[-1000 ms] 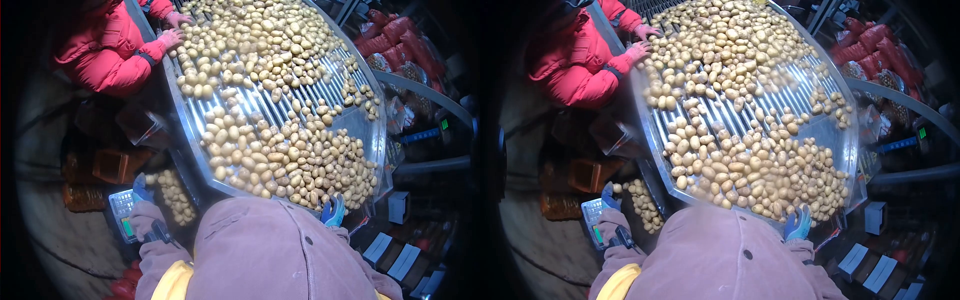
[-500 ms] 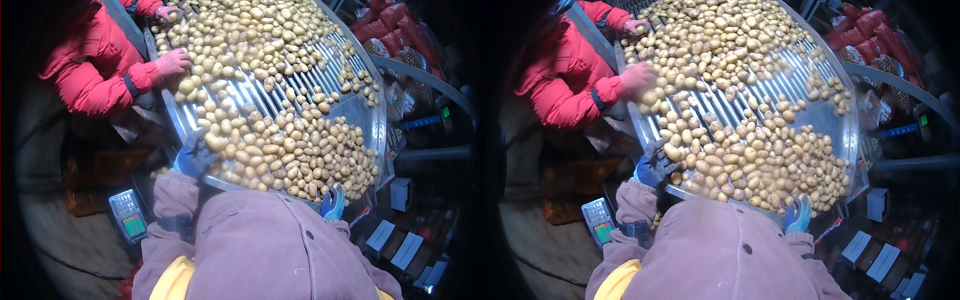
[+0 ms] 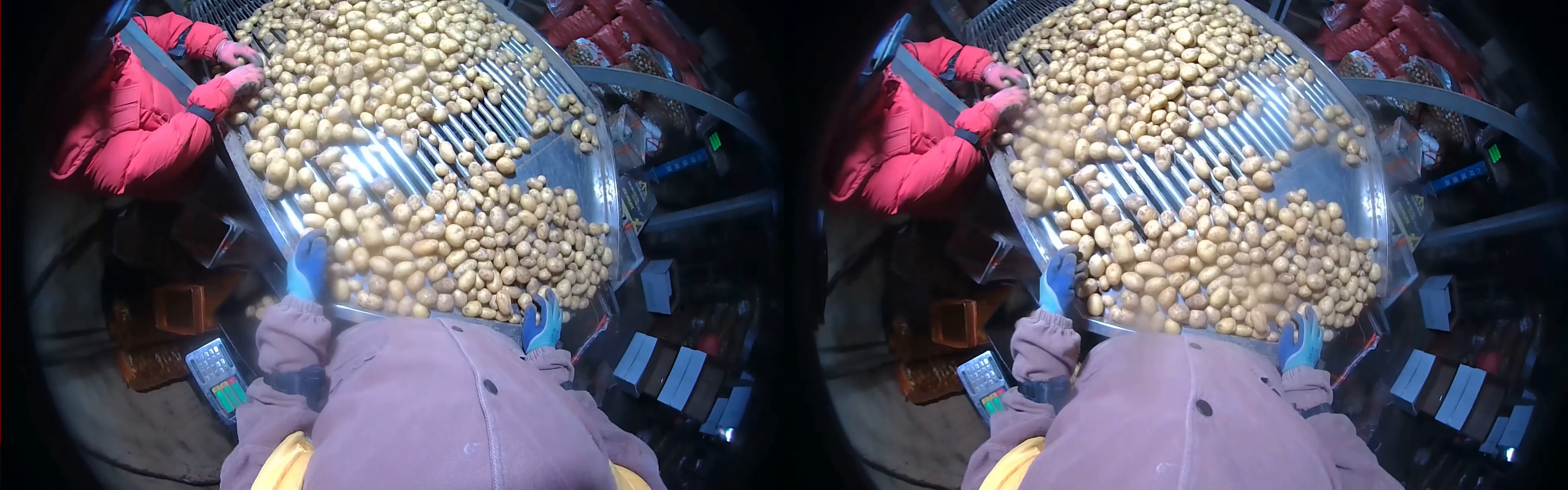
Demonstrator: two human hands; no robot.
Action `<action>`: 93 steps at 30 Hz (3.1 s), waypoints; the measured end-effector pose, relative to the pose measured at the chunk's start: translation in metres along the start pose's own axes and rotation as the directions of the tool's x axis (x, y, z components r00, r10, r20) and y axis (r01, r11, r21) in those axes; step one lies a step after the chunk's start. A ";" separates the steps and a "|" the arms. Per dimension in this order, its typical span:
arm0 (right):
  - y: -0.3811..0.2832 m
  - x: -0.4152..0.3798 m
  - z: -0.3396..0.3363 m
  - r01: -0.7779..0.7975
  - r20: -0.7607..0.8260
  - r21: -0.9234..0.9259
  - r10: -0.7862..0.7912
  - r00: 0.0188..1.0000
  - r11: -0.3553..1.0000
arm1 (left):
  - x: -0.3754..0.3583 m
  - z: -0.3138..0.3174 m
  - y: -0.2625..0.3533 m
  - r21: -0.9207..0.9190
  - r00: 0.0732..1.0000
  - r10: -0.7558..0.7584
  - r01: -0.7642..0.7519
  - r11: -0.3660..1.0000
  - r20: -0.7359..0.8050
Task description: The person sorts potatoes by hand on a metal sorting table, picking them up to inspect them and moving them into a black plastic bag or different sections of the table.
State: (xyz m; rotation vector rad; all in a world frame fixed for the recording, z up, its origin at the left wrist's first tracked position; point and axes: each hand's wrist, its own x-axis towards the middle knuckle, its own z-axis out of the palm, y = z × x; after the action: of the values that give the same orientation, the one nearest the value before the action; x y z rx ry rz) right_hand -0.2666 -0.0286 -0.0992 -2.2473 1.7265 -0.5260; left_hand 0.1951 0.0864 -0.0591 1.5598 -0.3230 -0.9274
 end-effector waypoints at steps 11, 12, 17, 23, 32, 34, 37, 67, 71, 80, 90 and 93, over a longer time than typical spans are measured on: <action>0.030 0.000 0.018 0.096 -0.051 -0.109 -0.102 0.993 0.989 | -0.020 0.056 -0.038 0.776 0.763 0.361 -0.614 0.143 0.537; 0.028 0.002 0.012 0.139 -0.014 -0.114 -0.141 0.990 0.984 | -0.022 0.055 -0.039 0.763 0.755 0.343 -0.630 0.145 0.559; -0.019 0.032 -0.024 0.385 0.206 0.027 -0.382 0.901 0.923 | -0.049 0.050 -0.034 0.803 0.772 0.333 -0.592 0.065 0.542; -0.016 0.041 -0.002 0.574 0.329 -0.047 -0.529 0.782 0.818 | -0.058 0.050 -0.056 0.790 0.797 0.358 -0.576 0.209 0.486; 0.104 0.036 -0.038 0.525 0.176 -0.025 -0.513 0.840 0.851 | -0.051 0.045 -0.067 0.806 0.816 0.356 -0.547 0.224 0.455; 0.131 0.037 -0.055 0.475 0.232 -0.074 -0.448 0.864 0.877 | -0.049 0.044 -0.071 0.810 0.807 0.374 -0.551 0.199 0.457; 0.174 0.054 -0.074 0.390 0.205 -0.142 -0.358 0.911 0.910 | -0.050 0.047 -0.075 0.826 0.795 0.410 -0.542 0.153 0.447; 0.130 0.221 -0.056 0.025 0.433 -0.141 0.039 0.901 0.990 | -0.091 0.170 -0.004 0.153 0.957 -0.013 -0.033 0.988 0.291; 0.085 0.218 -0.061 -0.075 0.406 -0.256 0.177 0.897 0.964 | -0.104 0.197 -0.055 -0.250 0.770 -0.341 0.533 0.808 0.539; 0.110 0.245 -0.045 -0.179 0.391 0.023 0.156 0.907 0.984 | -0.117 0.206 -0.041 -0.297 0.756 -0.416 0.605 0.739 0.505; -0.062 0.149 -0.067 0.076 0.577 0.657 -0.565 0.590 0.750 | -0.123 0.234 -0.018 -0.608 0.743 -0.164 0.636 0.475 0.649; -0.085 0.161 -0.016 0.511 0.404 0.508 -0.716 0.569 0.693 | -0.120 0.221 -0.030 -0.776 0.837 -0.439 0.503 0.380 0.327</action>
State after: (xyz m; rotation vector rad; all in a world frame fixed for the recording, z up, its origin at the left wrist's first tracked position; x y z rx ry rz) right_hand -0.1624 -0.1614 -0.0294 -2.3587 0.4488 -0.1826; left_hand -0.0470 0.0190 -0.0307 0.6580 0.5496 -1.3187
